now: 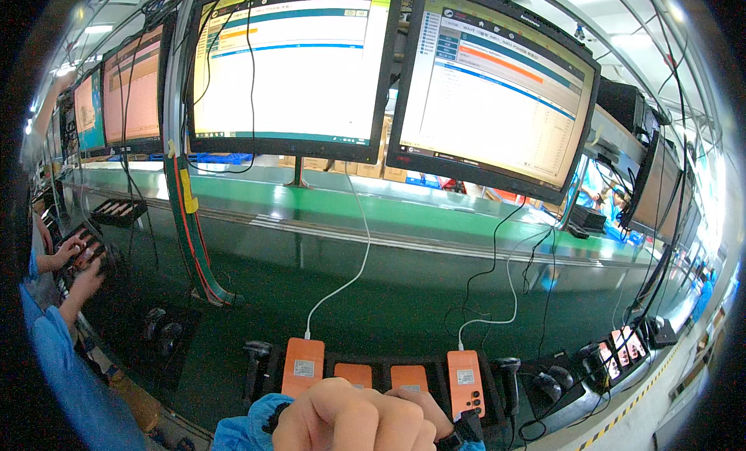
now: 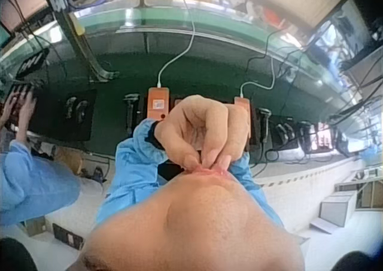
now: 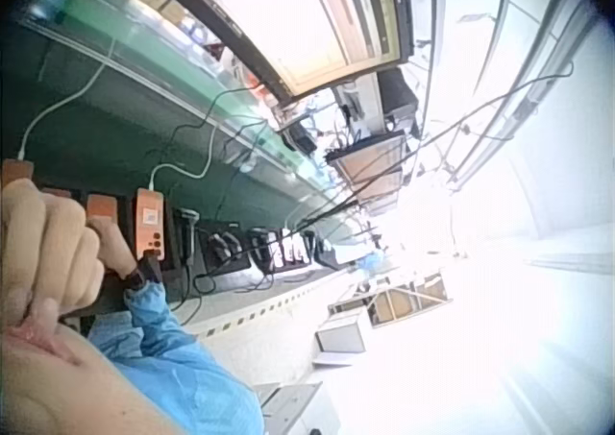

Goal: Connecting charging cables and scanning barcodes on handheld electronic devices at a factory workbench.

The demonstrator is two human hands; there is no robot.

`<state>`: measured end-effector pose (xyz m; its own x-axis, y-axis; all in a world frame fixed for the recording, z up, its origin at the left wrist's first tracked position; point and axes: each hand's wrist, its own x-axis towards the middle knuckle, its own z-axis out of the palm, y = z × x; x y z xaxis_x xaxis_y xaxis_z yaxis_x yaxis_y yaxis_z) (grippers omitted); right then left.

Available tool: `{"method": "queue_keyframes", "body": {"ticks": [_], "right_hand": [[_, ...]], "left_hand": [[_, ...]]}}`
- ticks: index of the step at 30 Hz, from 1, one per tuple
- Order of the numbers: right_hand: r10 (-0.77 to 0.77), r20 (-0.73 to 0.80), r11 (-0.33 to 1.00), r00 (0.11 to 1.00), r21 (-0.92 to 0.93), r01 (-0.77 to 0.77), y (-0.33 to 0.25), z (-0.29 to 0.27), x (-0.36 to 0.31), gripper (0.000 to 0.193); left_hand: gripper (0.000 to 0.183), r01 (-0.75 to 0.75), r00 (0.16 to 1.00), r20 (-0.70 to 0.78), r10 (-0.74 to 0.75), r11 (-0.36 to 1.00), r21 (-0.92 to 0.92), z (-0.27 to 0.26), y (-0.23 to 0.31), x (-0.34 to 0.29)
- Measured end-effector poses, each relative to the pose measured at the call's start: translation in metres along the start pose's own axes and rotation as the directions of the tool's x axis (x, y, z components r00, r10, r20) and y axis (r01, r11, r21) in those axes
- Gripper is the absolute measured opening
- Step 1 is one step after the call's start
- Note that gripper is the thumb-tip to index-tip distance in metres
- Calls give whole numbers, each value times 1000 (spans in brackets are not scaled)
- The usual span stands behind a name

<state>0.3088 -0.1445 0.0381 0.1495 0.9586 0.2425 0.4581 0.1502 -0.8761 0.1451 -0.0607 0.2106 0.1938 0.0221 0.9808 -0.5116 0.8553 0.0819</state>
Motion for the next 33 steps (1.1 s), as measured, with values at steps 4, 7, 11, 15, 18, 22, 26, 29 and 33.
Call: {"method": "queue_keyframes", "body": {"ticks": [4,7,11,15,18,22,26,29,33], "right_hand": [[56,-4,998,998,8,-56,18,-1,-5,25],[-7,15,999,1000,-43,8,17,0,-4,23],[69,-72,989,995,139,-58,-44,17,12,18],[165,-134,986,977,-14,-168,-54,15,1,18],[209,-134,974,969,-64,-219,-55,14,3,18],[243,-118,963,963,-88,-254,-56,16,5,18],[264,-117,956,957,-101,-276,-56,17,5,18],[270,-120,953,955,-110,-283,-57,18,4,19],[282,-125,948,951,-113,-296,-57,18,3,19]], "left_hand": [[18,154,987,-60,-150,985,78,-3,0,5],[28,-1,1000,8,1,1000,6,0,0,3],[37,189,971,-147,-191,982,-25,19,29,15],[71,-218,962,212,172,952,215,3,10,12],[69,-126,966,254,48,945,303,20,33,12],[61,-415,883,383,271,833,366,20,36,19],[49,-304,899,408,162,901,311,11,38,15],[42,-371,846,486,221,897,239,2,32,19],[37,-368,846,476,240,909,196,4,34,18]]}}
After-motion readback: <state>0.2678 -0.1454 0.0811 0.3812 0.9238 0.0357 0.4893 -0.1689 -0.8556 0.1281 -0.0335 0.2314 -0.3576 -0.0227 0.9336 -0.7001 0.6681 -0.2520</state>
